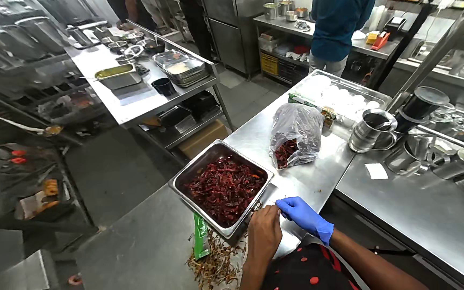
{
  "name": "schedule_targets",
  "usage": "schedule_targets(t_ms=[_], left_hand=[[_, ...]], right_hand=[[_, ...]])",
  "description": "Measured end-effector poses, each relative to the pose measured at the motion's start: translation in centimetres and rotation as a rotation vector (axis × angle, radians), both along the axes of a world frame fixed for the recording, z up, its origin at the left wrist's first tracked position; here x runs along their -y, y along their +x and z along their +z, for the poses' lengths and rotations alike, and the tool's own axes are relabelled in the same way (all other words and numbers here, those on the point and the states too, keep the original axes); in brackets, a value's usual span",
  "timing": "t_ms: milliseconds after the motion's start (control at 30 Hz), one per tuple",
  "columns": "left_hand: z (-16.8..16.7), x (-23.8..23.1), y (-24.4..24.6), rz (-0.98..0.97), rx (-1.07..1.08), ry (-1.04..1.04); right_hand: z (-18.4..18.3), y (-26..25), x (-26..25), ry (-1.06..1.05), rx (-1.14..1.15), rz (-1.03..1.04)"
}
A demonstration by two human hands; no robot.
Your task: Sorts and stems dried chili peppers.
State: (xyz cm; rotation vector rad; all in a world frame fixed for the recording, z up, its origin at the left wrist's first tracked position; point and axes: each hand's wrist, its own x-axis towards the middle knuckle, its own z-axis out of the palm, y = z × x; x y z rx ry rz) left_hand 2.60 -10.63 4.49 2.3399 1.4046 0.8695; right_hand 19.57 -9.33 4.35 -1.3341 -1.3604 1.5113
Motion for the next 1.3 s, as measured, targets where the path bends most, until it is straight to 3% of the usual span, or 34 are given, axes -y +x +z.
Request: schedule_targets(t_ms=[67,100,233,333,433,567,633,733,767,833,933,1100,1200,1300], left_hand=[[-0.1,0.0,0.2,0.004,0.002,0.0],[-0.2,0.1,0.1,0.003,0.019,-0.019],[0.0,0.7,0.3,0.09,0.027,-0.06],[0.6,1.3,0.9,0.215,-0.182,0.039],[0.1,1.6,0.8,0.212,-0.19,0.043],[-0.3,0.9,-1.5,0.122,0.243,-0.196],[0.3,-0.2,-2.7,0.2,0.171,-0.189],[1.3,-2.8,-4.9,0.317,0.0,-0.28],[1.5,-3.8,-5.4,0.358,0.035,-0.304],[1.6,-5.9,-6.3,0.405,0.236,-0.361],[1.4,-7.7,-7.3,0.44,0.261,-0.307],[-1.3,-5.1,-7.5,0.4,0.24,-0.141],[-2.8,-2.6,-6.2,0.39,0.316,-0.114],[-3.5,-0.8,-4.2,0.372,0.424,-0.17]], right_hand=[[-0.3,-0.2,0.2,0.003,-0.064,-0.024],[-0.3,-0.4,0.4,0.081,0.033,-0.049],[-1.5,-1.4,0.9,0.851,0.769,-0.144],[-2.1,-2.2,0.8,1.003,0.981,-0.147],[-3.0,-2.5,0.7,0.882,0.9,-0.12],[-3.9,-0.5,-0.1,0.181,0.272,-0.084],[-5.8,0.4,-0.6,0.042,0.391,-0.045],[-7.4,-0.2,0.4,0.02,0.878,0.316],[-7.4,-1.0,0.7,0.009,0.875,0.421],[-7.0,-2.7,1.0,0.036,0.639,0.467],[-5.1,-4.3,-0.3,0.098,0.451,0.289],[-6.5,0.5,-6.2,0.38,0.678,-0.135],[-6.1,3.9,-10.6,0.497,0.851,-0.272],[-5.6,4.9,-14.6,0.44,1.046,-0.258]])
